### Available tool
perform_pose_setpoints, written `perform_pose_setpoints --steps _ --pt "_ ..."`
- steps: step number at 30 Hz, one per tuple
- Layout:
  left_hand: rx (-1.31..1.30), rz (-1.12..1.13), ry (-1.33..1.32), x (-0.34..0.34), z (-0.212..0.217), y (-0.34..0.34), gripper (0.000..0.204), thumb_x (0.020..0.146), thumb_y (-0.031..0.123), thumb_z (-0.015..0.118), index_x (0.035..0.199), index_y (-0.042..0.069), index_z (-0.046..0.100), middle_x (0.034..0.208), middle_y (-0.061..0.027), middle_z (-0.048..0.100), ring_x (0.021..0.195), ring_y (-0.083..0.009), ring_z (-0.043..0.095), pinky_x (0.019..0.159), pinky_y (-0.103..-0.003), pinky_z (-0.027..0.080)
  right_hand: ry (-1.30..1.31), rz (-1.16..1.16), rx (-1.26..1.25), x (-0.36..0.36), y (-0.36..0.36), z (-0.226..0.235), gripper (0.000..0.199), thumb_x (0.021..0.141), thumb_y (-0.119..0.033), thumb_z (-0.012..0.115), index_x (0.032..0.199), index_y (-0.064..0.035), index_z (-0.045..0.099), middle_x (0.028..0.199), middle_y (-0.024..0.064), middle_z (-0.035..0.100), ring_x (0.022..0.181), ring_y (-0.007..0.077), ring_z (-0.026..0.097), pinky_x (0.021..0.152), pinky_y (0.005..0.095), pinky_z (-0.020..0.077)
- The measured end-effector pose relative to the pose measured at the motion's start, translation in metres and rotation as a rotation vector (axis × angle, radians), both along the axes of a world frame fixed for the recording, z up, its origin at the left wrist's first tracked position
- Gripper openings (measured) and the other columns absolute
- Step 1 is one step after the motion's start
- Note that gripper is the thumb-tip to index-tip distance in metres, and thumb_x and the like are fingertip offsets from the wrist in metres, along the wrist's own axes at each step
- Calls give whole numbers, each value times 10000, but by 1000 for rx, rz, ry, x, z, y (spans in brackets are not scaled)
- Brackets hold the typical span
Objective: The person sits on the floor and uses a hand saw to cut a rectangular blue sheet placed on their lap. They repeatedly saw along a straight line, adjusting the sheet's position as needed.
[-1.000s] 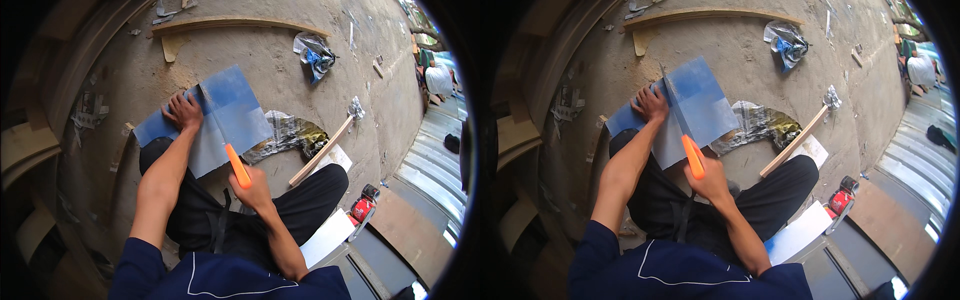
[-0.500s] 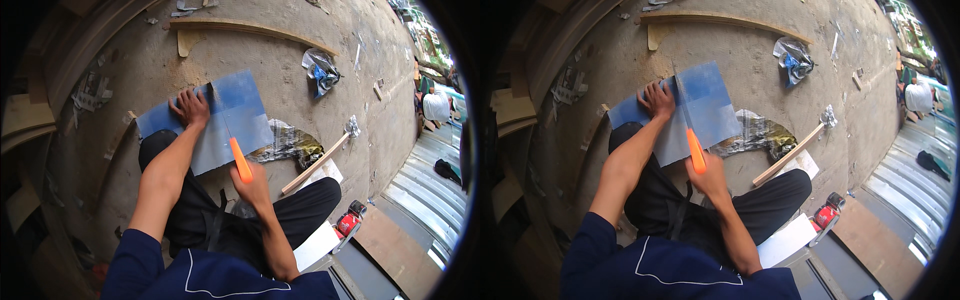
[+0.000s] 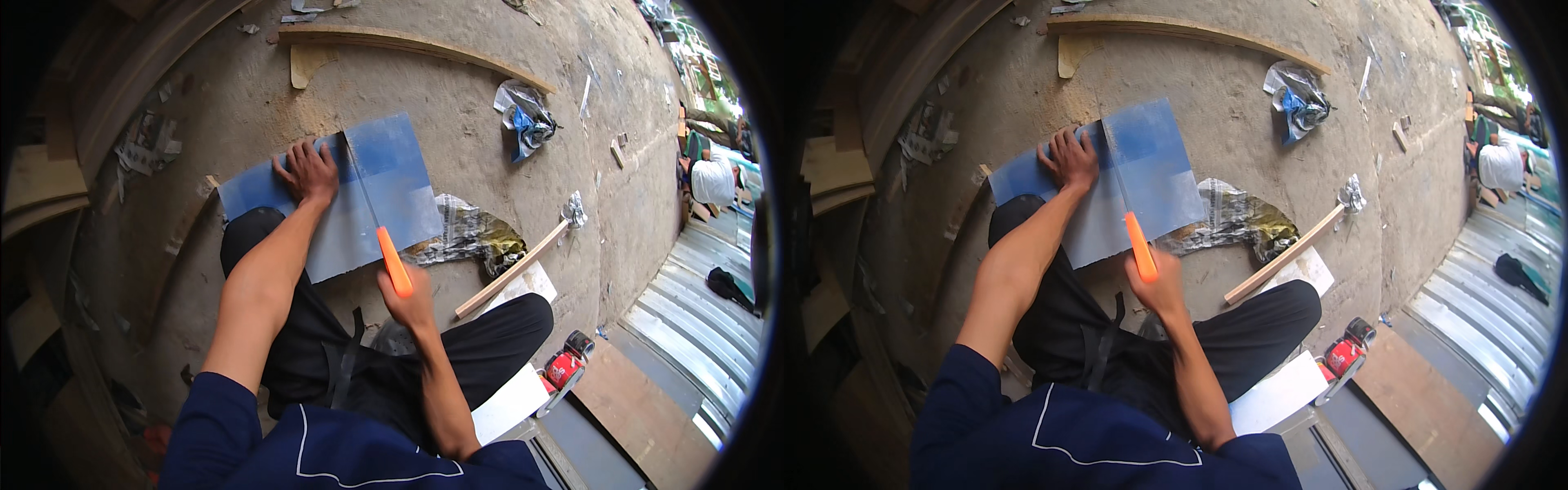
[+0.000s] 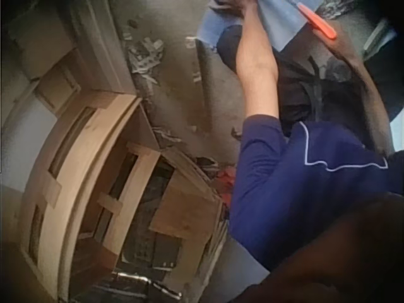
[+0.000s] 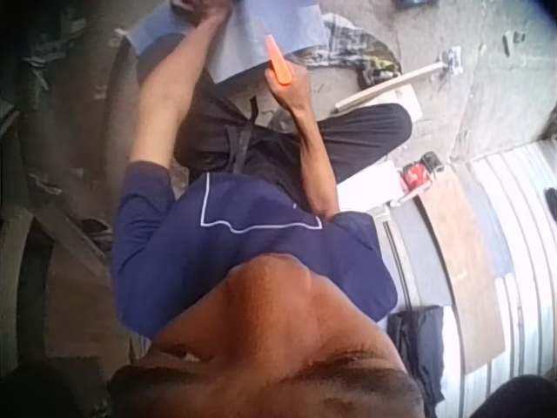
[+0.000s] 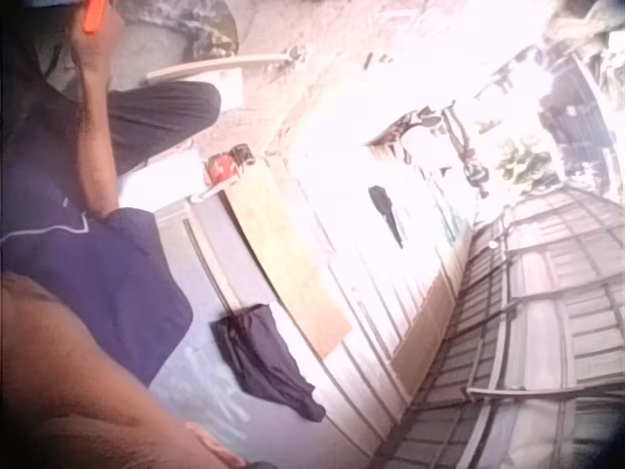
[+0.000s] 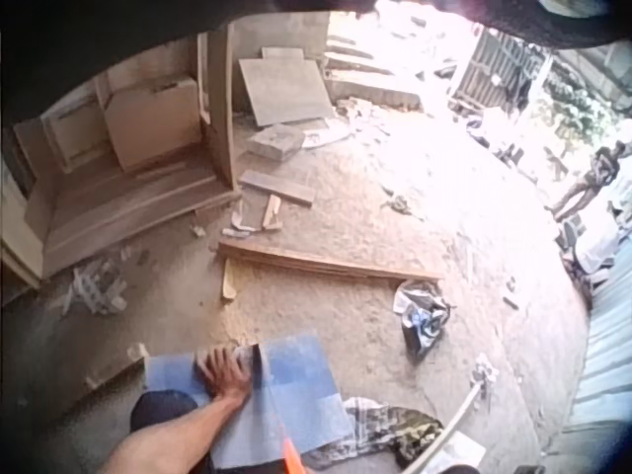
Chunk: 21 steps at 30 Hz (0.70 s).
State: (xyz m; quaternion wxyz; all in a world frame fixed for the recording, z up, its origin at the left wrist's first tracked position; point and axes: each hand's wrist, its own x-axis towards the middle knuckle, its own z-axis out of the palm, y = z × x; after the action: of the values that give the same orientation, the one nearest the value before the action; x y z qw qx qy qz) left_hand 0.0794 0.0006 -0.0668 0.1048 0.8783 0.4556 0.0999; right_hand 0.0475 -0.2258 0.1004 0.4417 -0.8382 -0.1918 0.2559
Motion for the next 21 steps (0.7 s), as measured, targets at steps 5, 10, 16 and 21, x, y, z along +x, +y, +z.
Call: perform_pose_setpoints --steps 5,10,16,21 --pt "-1 1 -12 -5 -1 4 349 977 364 405 1200 130 537 1188 -40 537 1257 -207 407 1117 -580 83 212 -39 -50 -25 -37 31 200 784 -141 635 686 13 552 587 180 549 523 369 547 515 398 435" --pt "7 0 -32 5 1 -1 354 973 368 415 1193 122 544 1191 -43 542 1255 -212 410 1119 -573 86 -22 9 -20 12 24 -22 211 779 -165 621 686 16 567 618 211 566 554 390 567 534 427 445" --pt "-13 14 -5 -1 0 6 346 972 354 423 1201 124 542 1196 -45 547 1263 -212 407 1123 -568 101 -117 3 43 -20 6 9 192 772 -161 637 703 10 582 599 203 562 586 399 593 548 443 463" --pt "52 -11 12 -3 -2 4 335 969 346 434 1204 132 539 1205 -45 544 1270 -208 402 1125 -564 113 -16 -26 -19 -35 -8 12 220 777 -197 631 701 5 588 633 207 592 607 410 600 565 455 470"
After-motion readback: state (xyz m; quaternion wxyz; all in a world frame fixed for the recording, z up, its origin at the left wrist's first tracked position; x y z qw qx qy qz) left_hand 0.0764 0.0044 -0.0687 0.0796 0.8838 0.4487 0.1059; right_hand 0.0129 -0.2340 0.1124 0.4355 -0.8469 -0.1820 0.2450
